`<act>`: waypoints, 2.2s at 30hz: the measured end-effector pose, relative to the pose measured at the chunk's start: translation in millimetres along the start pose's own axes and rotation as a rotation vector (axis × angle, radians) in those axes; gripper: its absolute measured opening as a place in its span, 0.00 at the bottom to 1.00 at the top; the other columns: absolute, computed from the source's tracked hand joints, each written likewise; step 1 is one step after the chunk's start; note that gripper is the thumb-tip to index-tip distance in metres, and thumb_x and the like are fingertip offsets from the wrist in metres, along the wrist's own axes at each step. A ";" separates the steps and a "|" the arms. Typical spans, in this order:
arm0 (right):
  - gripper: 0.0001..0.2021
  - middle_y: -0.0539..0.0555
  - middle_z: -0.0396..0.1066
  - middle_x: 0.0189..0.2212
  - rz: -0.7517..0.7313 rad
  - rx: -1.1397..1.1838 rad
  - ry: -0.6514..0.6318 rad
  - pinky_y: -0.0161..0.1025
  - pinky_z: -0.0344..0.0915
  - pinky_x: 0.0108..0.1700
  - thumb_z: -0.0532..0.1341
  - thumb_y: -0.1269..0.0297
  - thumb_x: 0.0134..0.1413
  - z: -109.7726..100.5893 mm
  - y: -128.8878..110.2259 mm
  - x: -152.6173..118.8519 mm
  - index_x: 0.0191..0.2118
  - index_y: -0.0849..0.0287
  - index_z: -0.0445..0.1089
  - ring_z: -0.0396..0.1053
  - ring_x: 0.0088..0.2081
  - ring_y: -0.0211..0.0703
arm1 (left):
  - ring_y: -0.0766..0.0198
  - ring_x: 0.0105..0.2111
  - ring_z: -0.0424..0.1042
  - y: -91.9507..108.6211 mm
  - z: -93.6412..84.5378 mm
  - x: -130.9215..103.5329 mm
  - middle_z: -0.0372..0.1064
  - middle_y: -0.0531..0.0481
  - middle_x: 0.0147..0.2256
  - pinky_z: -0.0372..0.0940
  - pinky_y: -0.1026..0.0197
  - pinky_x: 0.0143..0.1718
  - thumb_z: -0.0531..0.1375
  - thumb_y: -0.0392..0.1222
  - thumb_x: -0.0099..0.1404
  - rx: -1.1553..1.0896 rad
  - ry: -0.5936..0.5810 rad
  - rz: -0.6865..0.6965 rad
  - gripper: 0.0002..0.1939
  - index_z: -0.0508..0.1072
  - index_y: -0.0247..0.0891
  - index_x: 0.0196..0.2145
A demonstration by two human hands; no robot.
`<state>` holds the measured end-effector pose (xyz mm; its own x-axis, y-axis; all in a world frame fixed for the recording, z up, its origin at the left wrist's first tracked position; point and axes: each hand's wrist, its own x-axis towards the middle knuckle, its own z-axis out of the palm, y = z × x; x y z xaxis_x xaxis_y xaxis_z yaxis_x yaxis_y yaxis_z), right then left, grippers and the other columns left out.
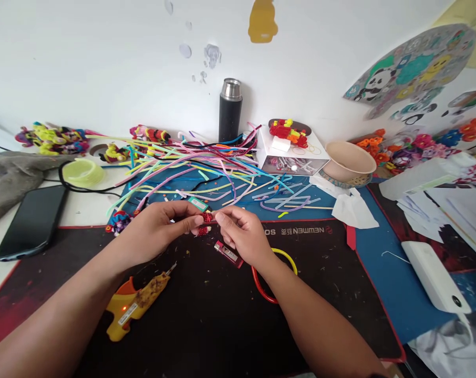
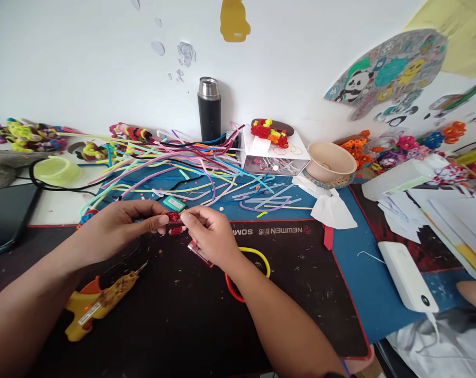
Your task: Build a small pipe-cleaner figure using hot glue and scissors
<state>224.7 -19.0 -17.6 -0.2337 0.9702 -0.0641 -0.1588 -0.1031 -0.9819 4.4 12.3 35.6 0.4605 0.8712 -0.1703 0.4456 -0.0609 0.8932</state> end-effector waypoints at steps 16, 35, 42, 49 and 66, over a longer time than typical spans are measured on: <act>0.21 0.39 0.60 0.18 0.159 0.259 -0.104 0.34 0.47 0.22 0.75 0.43 0.59 0.7 6.2 0.8 0.37 0.54 0.71 0.50 0.19 0.31 | 0.58 0.38 0.78 -3.7 1.8 -3.1 0.82 0.52 0.36 0.68 0.58 0.43 0.64 0.58 0.76 0.037 -0.062 0.069 0.16 0.84 0.45 0.39; 0.20 0.40 0.61 0.19 0.157 0.290 -0.080 0.34 0.45 0.22 0.73 0.44 0.61 3.3 1.4 -0.1 0.36 0.55 0.71 0.52 0.19 0.31 | 0.57 0.36 0.78 0.8 5.2 -1.7 0.82 0.50 0.34 0.69 0.58 0.41 0.63 0.60 0.74 0.036 0.003 0.023 0.19 0.84 0.43 0.37; 0.21 0.40 0.61 0.19 0.152 0.279 -0.080 0.35 0.46 0.23 0.73 0.43 0.61 3.4 4.6 -0.5 0.35 0.55 0.70 0.51 0.19 0.31 | 0.58 0.36 0.78 -1.0 5.9 -2.7 0.82 0.50 0.35 0.69 0.58 0.42 0.63 0.59 0.74 0.058 -0.006 0.050 0.18 0.84 0.43 0.38; 0.20 0.39 0.61 0.19 0.142 0.308 -0.106 0.35 0.48 0.23 0.73 0.45 0.63 4.2 6.4 -1.5 0.36 0.54 0.70 0.52 0.18 0.30 | 0.58 0.37 0.79 -7.4 6.3 -3.1 0.83 0.52 0.36 0.68 0.59 0.40 0.63 0.57 0.75 0.143 0.010 0.082 0.16 0.85 0.46 0.39; 0.23 0.40 0.59 0.19 0.125 0.241 -0.106 0.34 0.47 0.23 0.74 0.40 0.58 3.9 -1.5 2.4 0.35 0.54 0.69 0.51 0.19 0.32 | 0.54 0.34 0.78 4.8 7.0 -2.0 0.82 0.50 0.33 0.69 0.58 0.36 0.62 0.61 0.73 0.138 0.071 0.121 0.20 0.83 0.45 0.34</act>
<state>220.7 -17.3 -15.6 -0.3627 0.9196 -0.1510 -0.3425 -0.2822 -0.8961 11.0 6.9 37.3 0.4642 0.8852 -0.0311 0.4936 -0.2294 0.8388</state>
